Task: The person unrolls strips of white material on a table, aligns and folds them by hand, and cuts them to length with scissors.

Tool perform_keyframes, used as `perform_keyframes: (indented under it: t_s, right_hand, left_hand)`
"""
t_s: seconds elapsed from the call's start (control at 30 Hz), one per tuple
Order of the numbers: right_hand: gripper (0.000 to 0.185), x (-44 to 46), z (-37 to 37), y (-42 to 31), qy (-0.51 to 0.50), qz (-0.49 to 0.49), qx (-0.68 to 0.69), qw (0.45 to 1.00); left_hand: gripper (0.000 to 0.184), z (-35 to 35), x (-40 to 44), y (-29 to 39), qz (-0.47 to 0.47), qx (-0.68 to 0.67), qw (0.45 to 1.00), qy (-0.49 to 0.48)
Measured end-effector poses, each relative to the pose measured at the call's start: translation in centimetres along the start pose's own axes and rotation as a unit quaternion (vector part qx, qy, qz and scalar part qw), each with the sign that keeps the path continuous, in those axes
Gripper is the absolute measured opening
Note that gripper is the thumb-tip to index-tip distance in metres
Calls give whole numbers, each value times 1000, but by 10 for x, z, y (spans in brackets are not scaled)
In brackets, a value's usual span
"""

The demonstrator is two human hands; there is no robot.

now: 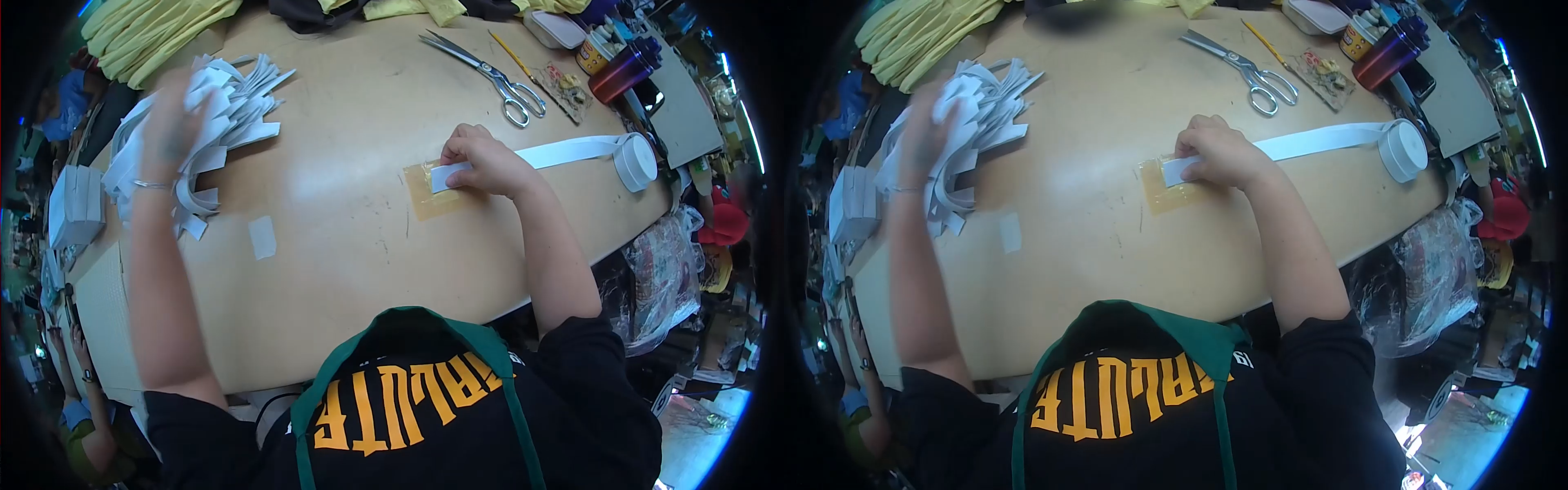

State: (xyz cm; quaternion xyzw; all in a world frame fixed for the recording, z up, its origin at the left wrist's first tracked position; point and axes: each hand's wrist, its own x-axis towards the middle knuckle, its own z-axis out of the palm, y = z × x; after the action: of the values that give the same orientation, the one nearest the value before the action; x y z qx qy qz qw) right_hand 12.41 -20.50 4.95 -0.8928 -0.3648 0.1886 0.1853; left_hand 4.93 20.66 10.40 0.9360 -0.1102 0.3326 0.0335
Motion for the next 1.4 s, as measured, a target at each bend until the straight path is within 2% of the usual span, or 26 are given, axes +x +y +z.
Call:
perform_keyframes:
  t_s: [0.03,0.07,0.1,0.13,0.17,0.27,0.3,0.33,0.4,0.47,0.53,0.57,0.63,0.73,0.83,0.93,1.03,1.13,1.17,1.27,1.33,1.4]
  right_hand:
    - [25,-1,1,0,-5,16,20,1000]
    - [24,-3,-1,-2,-8,31,39,999]
    - [23,-3,-1,-3,-12,46,57,997]
    - [21,-2,1,-2,-4,37,65,997]
    - [20,-1,4,0,6,30,72,997]
    - [17,-4,10,9,58,-10,48,997]
    - [16,-8,6,5,47,5,51,998]
    - [16,-10,8,8,60,-24,32,997]
    - [21,-17,9,12,45,1,61,997]
    - [33,-47,-22,55,209,-62,108,970]
    - [50,-66,-51,120,349,79,-105,928]
    - [58,-84,-70,108,330,288,-139,888]
    - [60,-97,-78,149,328,449,-219,801]
    - [64,-117,-78,167,338,417,-211,817]
    - [66,-144,-75,177,404,329,-167,837]
    - [62,-141,-60,143,339,379,-228,830]
    - [56,-109,-28,138,381,370,-321,784]
    - [67,-101,-20,169,400,392,-343,754]
    - [65,-111,-25,174,380,378,-308,786]
    - [65,-149,-40,220,375,389,-312,781]
    - [46,-179,-52,244,353,414,-333,770]
    - [47,-197,-64,259,321,417,-332,783]
  left_hand:
    - [38,19,-3,55,-134,-84,984,-83]
    - [40,20,-4,119,-85,-136,984,-83]
    - [39,31,-9,158,-76,-151,976,-136]
    - [37,46,-13,191,-61,-172,973,-144]
    - [35,57,-16,214,-43,-195,968,-149]
    - [26,75,-10,259,-61,-232,953,-187]
    - [24,82,-7,268,-76,-246,945,-202]
    - [21,88,-7,267,-91,-256,937,-219]
    - [16,88,-6,269,-96,-249,934,-236]
    - [12,70,-9,269,-85,-264,935,-222]
    - [9,46,-22,258,-96,-316,921,-208]
    - [9,34,-28,254,-98,-340,912,-207]
    - [9,11,-44,247,-108,-342,908,-215]
    - [8,-19,-71,230,-171,-332,898,-233]
    - [10,-43,-105,202,-239,-322,878,-260]
    - [12,-63,-133,183,-298,-316,859,-270]
    - [13,-75,-154,171,-338,-320,846,-261]
    - [13,-79,-162,170,-374,-334,831,-241]
    - [13,-78,-162,170,-387,-340,826,-230]
    - [12,-60,-157,177,-316,-285,877,-225]
    - [12,-43,-147,180,-310,-287,882,-209]
    - [12,-26,-141,183,-294,-279,893,-194]
